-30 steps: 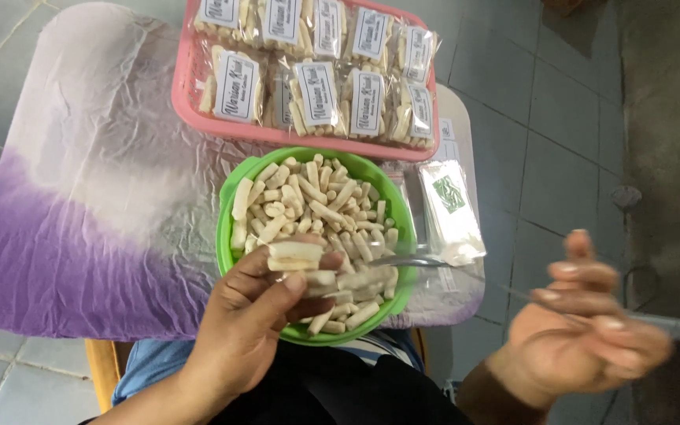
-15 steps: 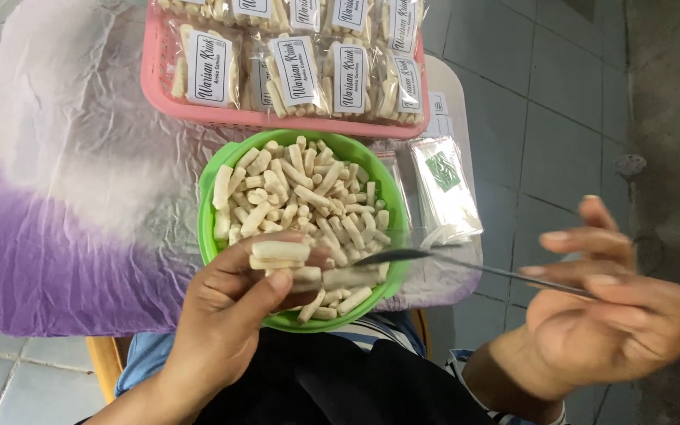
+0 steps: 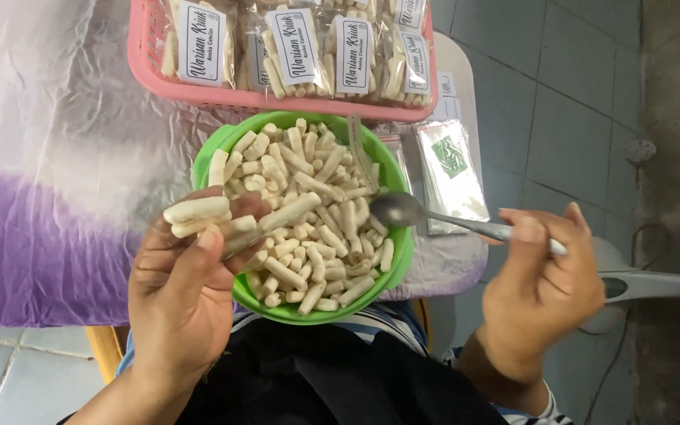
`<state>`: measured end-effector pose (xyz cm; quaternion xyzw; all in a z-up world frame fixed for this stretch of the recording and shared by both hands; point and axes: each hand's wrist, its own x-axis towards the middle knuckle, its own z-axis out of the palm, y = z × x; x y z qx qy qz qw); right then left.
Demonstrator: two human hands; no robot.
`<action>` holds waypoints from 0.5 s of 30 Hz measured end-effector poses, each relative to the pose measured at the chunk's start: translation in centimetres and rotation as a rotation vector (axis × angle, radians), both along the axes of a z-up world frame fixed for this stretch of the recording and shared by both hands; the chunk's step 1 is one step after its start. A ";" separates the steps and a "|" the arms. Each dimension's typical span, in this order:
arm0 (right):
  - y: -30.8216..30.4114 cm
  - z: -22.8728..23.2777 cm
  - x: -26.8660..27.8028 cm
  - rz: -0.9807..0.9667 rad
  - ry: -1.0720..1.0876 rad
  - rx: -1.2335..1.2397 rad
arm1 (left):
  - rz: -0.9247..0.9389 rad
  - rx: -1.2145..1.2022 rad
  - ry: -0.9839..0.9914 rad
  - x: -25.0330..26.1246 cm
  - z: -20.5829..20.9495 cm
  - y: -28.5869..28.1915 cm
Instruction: Packaging small white snacks from a bowl into individual plastic bags using a spoon.
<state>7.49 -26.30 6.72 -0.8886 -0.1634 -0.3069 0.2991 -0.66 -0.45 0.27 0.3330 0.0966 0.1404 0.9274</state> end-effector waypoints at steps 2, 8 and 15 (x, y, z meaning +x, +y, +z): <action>0.7 -0.2 0.4 0.021 0.018 -0.005 | -0.005 0.005 0.018 0.1 0.1 -0.1; 0.1 -1.3 1.9 0.074 0.083 0.098 | -0.014 -0.007 0.039 0.1 -0.3 -0.1; 0.8 -1.3 2.0 0.077 0.095 0.107 | -0.054 -0.047 0.010 0.3 -0.8 0.5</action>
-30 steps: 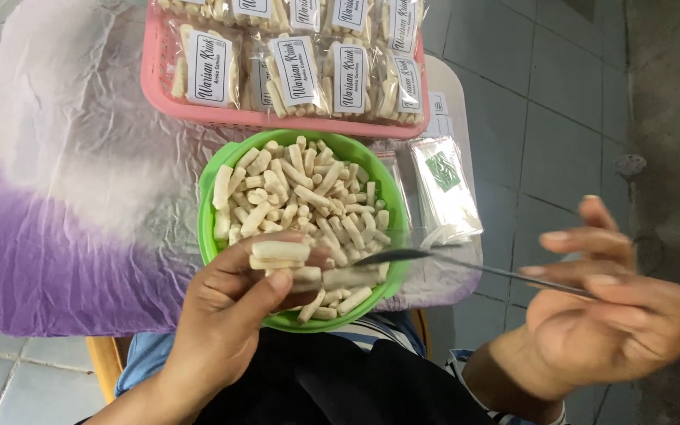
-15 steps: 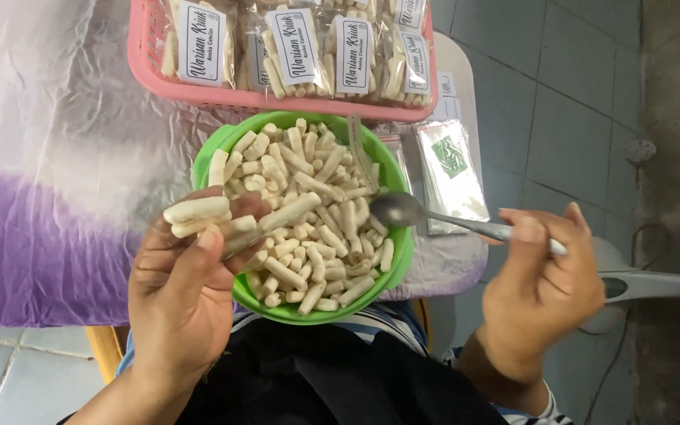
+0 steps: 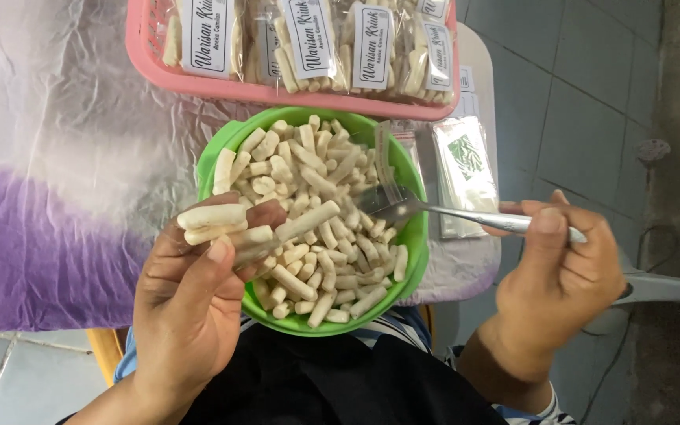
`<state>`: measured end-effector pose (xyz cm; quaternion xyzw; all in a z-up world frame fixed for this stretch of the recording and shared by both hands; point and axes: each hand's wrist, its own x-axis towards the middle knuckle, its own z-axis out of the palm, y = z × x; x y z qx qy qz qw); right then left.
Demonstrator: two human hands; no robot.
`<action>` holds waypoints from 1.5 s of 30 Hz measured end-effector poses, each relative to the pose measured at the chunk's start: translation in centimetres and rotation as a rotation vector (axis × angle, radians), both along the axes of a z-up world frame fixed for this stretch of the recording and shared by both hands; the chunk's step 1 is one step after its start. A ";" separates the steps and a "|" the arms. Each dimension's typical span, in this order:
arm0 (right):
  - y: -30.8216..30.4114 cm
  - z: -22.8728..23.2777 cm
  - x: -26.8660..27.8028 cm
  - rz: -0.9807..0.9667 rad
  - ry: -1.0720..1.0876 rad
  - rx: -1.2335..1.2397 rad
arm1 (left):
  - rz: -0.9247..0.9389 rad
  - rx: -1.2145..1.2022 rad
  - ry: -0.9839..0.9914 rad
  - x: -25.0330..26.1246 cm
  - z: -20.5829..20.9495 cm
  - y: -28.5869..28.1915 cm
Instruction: Packaging small white snacks from a bowl into individual plastic bags using a spoon.
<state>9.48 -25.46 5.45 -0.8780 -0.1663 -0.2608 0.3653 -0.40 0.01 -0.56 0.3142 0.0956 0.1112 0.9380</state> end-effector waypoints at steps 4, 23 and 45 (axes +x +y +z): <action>0.0 -0.8 0.5 0.066 0.070 0.019 | -0.024 -0.018 -0.010 0.2 0.0 0.2; 0.6 -2.6 2.8 0.149 0.360 0.326 | -0.083 -0.133 -0.007 0.7 -0.1 1.0; -2.4 -4.2 5.1 0.214 0.526 0.709 | -0.089 -0.131 0.015 0.6 -0.7 1.3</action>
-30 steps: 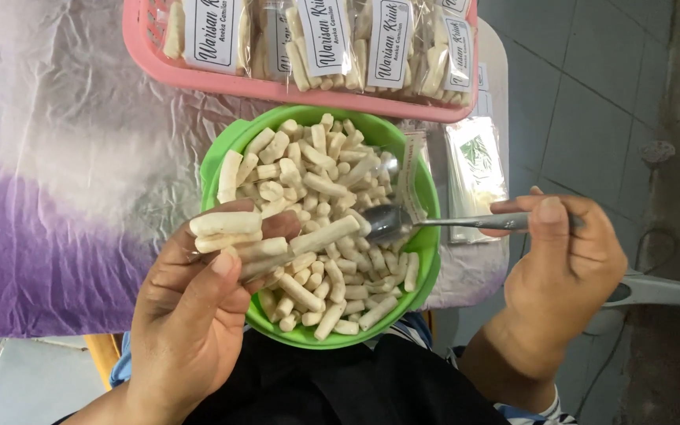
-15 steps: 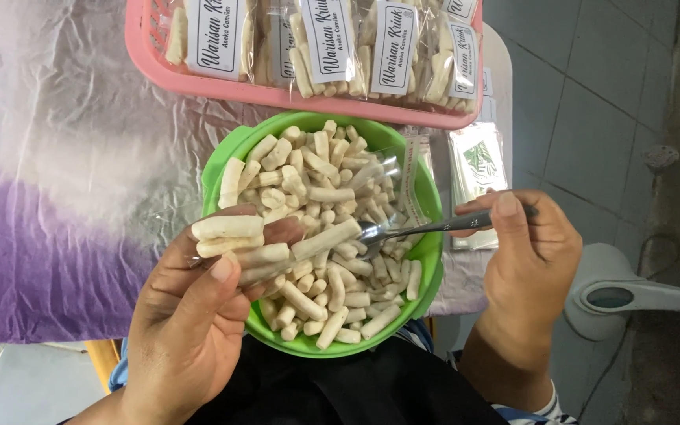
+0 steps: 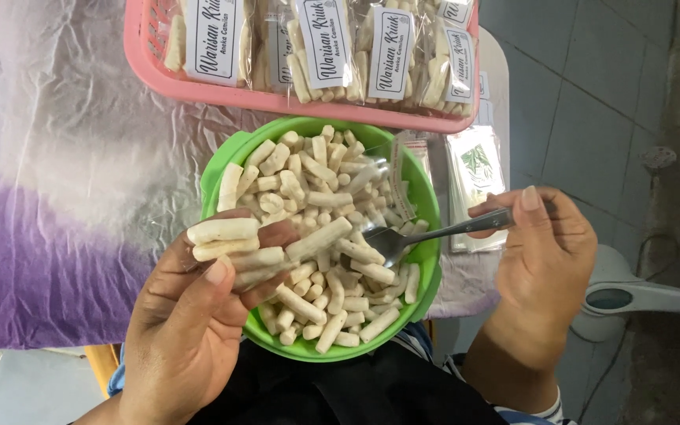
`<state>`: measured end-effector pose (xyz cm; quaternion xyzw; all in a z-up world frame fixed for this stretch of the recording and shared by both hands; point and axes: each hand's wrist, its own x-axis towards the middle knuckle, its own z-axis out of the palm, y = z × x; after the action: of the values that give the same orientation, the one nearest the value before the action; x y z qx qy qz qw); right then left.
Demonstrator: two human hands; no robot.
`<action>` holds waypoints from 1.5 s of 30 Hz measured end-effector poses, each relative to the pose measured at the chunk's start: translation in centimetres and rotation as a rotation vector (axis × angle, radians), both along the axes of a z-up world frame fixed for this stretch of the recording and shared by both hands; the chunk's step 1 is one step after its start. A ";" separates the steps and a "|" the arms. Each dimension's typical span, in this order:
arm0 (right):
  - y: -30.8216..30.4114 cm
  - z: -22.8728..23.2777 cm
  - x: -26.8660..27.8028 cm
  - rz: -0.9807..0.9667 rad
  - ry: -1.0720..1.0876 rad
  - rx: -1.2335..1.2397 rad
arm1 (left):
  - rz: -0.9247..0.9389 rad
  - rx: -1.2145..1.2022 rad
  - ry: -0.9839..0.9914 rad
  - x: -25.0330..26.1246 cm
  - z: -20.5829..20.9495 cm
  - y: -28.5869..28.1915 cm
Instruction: Packaging small white snacks from a bowl into individual plastic bags using a spoon.
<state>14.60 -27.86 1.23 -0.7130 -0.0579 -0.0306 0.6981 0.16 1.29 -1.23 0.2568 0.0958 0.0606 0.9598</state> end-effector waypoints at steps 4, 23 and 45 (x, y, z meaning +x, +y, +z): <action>-1.2 0.9 0.7 0.067 -0.024 0.067 | 0.016 0.010 0.029 -0.1 -0.3 0.1; 1.0 11.4 6.4 0.083 -0.240 -0.366 | 0.015 0.061 0.126 0.3 -0.9 0.0; 0.0 9.0 7.8 0.560 -0.985 -0.691 | -0.029 -0.006 0.130 4.0 1.1 2.8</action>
<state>22.41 -27.83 10.22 -0.7566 -0.5600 -0.1500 0.3026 4.19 4.08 -0.11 0.2586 0.1544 0.0294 0.9531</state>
